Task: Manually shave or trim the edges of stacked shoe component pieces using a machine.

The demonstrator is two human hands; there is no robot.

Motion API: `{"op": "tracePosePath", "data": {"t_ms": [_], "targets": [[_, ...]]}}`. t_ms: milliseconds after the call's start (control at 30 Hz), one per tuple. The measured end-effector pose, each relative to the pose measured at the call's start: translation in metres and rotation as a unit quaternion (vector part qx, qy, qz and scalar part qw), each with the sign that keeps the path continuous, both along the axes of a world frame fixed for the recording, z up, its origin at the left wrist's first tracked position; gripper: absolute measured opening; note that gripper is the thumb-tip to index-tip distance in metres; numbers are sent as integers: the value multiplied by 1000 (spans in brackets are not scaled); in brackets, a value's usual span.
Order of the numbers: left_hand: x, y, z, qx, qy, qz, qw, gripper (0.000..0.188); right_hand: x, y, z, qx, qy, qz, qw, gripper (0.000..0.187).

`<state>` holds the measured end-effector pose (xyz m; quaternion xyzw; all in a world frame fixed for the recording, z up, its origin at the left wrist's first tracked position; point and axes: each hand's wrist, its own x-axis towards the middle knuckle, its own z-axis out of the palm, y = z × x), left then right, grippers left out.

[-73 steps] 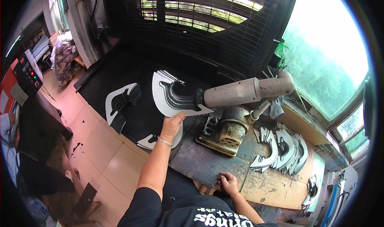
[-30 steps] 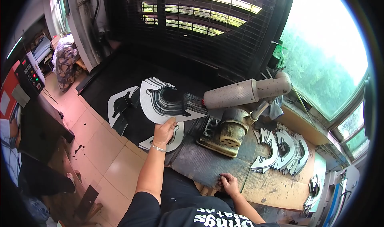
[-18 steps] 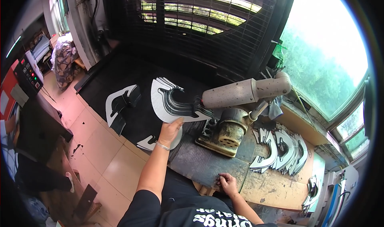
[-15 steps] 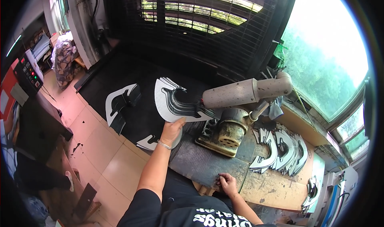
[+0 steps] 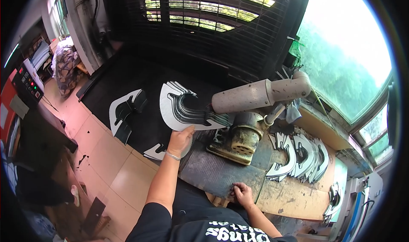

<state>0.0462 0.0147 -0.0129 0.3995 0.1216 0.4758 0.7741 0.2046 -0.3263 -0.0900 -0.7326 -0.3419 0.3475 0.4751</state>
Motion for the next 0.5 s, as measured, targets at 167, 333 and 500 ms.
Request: {"op": "tracePosePath", "data": {"t_ms": [167, 333, 500], "targets": [[-13, 5, 3, -6, -17, 11, 1000, 29, -1, 1, -1, 5, 6, -1, 1000, 19], [-20, 2, 15, -12, -51, 24, 998, 30, -2, 1, 5, 6, 20, -4, 1000, 19], [-30, 7, 12, 25, -66, 14, 997, 30, -1, 1, 1, 2, 13, 3, 1000, 19]]}}
